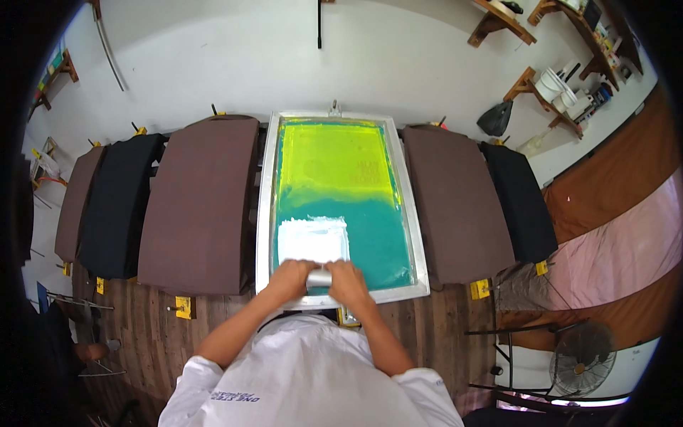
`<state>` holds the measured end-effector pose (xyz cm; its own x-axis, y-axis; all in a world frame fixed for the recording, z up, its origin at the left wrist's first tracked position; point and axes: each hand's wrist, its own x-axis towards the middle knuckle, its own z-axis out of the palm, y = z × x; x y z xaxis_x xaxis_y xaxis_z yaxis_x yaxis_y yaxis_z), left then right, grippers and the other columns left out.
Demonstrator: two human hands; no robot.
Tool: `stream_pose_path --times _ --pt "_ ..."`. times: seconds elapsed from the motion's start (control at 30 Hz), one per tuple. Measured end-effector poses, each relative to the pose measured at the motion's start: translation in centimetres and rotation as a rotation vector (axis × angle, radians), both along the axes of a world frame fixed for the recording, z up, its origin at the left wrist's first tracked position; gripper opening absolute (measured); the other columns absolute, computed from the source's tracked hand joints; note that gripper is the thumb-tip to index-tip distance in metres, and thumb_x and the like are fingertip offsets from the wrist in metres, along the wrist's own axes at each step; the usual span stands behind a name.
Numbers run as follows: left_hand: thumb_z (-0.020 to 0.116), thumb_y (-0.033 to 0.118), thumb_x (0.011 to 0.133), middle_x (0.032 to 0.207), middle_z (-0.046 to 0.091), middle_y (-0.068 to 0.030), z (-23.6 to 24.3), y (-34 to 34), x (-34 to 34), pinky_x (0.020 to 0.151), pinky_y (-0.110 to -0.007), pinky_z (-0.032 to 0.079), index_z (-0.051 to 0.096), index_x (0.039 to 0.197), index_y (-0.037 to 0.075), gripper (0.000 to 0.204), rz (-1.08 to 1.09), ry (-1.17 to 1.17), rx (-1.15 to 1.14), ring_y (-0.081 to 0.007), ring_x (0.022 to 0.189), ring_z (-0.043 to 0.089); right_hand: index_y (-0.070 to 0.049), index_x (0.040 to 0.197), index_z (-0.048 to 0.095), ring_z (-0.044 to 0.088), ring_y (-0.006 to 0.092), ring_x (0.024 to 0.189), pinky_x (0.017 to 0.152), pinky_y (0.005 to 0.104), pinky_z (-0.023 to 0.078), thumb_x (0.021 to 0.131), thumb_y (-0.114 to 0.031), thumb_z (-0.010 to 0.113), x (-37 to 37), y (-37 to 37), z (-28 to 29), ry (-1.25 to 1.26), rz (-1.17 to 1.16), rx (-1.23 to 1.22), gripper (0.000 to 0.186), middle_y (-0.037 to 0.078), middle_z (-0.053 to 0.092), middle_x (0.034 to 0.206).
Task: Spreading white ink onto a screen printing frame using a squeegee.
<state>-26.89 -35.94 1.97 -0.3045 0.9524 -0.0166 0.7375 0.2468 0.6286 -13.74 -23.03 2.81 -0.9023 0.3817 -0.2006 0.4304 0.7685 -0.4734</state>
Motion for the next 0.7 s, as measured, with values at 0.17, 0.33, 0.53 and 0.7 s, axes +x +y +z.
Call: stream_pose_path --times 0.17,0.33,0.53,0.7 --pt "0.063 -0.008 0.061 0.091 0.070 -0.0187 1.7 -2.1 1.7 0.081 -0.044 0.053 0.070 0.106 0.003 0.047 0.028 0.004 0.066 -0.0351 0.087 0.068 -0.005 0.111 0.067 0.060 0.0379 0.103 0.091 0.0464 0.049 0.066 0.007 0.060 0.5 -0.7 1.4 -0.024 0.080 -0.039 0.047 0.018 0.065 0.107" --pt "0.061 -0.010 0.065 0.098 0.069 -0.0217 0.3 1.1 -2.7 0.085 -0.043 0.053 0.069 0.108 0.001 0.045 0.162 0.042 0.118 -0.0378 0.091 0.067 -0.008 0.108 0.066 0.061 0.0355 0.101 0.083 0.0470 0.050 0.070 0.002 0.063 -5.2 2.8 0.8 0.062 0.113 0.090 0.040 0.015 0.065 0.105" --pt "0.064 -0.009 0.063 0.118 0.063 -0.0182 -3.1 -2.8 2.3 0.089 -0.045 0.049 0.065 0.116 0.003 0.054 0.191 0.180 0.154 -0.0378 0.100 0.063 -0.005 0.114 0.058 0.055 0.0360 0.104 0.086 0.0460 0.048 0.064 0.007 0.063 -0.3 -1.0 -1.5 0.169 0.133 0.124 0.052 0.014 0.058 0.111" --pt "0.067 0.000 0.066 0.101 0.068 -0.0163 0.5 -4.8 4.2 0.079 -0.044 0.052 0.067 0.114 0.006 0.048 0.067 0.058 0.014 -0.0325 0.091 0.067 -0.007 0.113 0.066 0.058 0.0367 0.107 0.091 0.0460 0.047 0.064 0.006 0.063 2.5 -2.8 1.5 -0.006 0.107 -0.012 0.050 0.016 0.064 0.108"
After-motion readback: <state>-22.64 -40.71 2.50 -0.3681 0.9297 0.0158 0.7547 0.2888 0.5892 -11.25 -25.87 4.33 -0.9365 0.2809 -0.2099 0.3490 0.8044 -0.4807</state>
